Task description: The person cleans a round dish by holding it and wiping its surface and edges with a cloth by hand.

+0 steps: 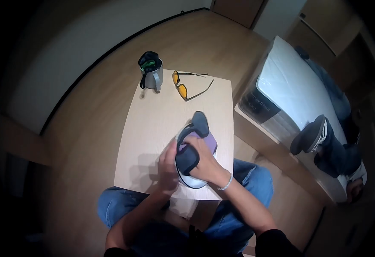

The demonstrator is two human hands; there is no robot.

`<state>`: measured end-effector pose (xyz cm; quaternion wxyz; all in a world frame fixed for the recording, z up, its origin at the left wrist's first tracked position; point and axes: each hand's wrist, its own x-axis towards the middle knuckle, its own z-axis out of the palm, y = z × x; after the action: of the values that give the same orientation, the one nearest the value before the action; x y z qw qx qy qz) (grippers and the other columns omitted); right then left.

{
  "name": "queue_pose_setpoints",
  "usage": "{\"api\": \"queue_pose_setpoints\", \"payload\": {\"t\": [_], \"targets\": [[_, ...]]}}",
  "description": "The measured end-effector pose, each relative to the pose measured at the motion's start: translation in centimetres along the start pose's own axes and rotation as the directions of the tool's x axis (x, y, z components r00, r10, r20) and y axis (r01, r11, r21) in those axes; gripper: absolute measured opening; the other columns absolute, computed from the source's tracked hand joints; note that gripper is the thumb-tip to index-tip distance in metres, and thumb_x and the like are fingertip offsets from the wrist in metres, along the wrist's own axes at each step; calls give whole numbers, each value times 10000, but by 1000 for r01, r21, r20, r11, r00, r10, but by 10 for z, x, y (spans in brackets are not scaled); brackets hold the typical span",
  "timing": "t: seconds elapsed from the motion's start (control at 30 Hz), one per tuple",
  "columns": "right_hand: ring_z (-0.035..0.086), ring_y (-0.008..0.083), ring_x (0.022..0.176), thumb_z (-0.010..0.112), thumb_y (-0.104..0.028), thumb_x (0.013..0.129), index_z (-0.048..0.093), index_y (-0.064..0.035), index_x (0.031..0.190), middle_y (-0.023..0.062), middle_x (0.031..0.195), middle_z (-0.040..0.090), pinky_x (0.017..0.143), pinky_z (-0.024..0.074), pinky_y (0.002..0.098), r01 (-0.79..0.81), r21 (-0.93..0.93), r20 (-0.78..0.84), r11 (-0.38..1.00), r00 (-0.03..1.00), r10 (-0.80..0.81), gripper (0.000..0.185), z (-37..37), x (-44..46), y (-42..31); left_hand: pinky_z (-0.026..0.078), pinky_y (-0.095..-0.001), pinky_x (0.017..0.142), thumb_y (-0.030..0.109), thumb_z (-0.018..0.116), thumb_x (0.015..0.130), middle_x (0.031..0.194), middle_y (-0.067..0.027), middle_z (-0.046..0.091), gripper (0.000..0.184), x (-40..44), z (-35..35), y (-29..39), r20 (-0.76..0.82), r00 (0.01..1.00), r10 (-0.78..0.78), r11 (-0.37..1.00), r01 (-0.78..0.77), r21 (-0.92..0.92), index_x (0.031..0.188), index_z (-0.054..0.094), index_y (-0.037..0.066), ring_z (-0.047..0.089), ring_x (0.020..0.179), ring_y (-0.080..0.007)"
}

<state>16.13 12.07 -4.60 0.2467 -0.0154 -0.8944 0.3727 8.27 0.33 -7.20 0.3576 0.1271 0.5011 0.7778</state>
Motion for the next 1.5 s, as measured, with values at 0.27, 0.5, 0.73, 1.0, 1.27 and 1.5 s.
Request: {"api": "queue_pose_setpoints", "payload": {"t": [0.27,0.5,0.73,1.0,1.27,1.5], "targets": [[612,320,880,692,-105,768,635,-69,1040,126,874,617,770,477,398,-29,309,349,951,933,-85,280,-15,13,-11,520,-345,895,555,327,1001,1085,-108,673,654,7,1,48,56,979,-197,930,204,-306,1236,584,0,662,964,-218],[486,422,1012,625,-70,759,519,26,1126,238,1086,504,905,417,460,-78,-322,62,944,993,103,394,-22,13,0,500,-314,912,368,374,1033,1141,-118,639,501,7,-6,42,66,998,3,999,1,-48,1282,557,-26,630,1017,-199],[472,443,1144,607,-91,829,484,38,1272,261,1229,470,1003,396,480,119,45,211,992,969,-126,478,-4,9,-15,490,-326,934,467,368,1028,1175,-89,651,561,5,8,33,-59,995,-76,952,55,-301,1251,586,0,628,1053,-186],[592,373,954,559,-72,847,582,-15,1087,166,1075,548,857,488,453,116,89,211,989,969,-133,248,-27,12,3,515,-342,926,497,347,1017,1148,-112,671,589,19,-1,61,-110,994,-23,912,-25,-409,1256,579,11,660,1029,-237],[623,351,938,668,-115,833,544,-28,1099,154,1171,503,768,529,406,-219,-30,-261,975,944,204,307,-17,17,-7,501,-328,948,397,365,1036,1166,-131,648,506,6,6,21,49,996,-81,971,89,-222,1272,556,-8,637,1064,-192],[569,283,1139,652,-140,864,420,-57,1427,148,1287,510,956,475,323,-109,66,-148,992,982,118,615,-21,11,3,493,-327,969,433,373,1031,1204,-122,632,537,4,12,17,78,988,-137,938,154,-310,1312,529,2,626,1097,-207]]}}
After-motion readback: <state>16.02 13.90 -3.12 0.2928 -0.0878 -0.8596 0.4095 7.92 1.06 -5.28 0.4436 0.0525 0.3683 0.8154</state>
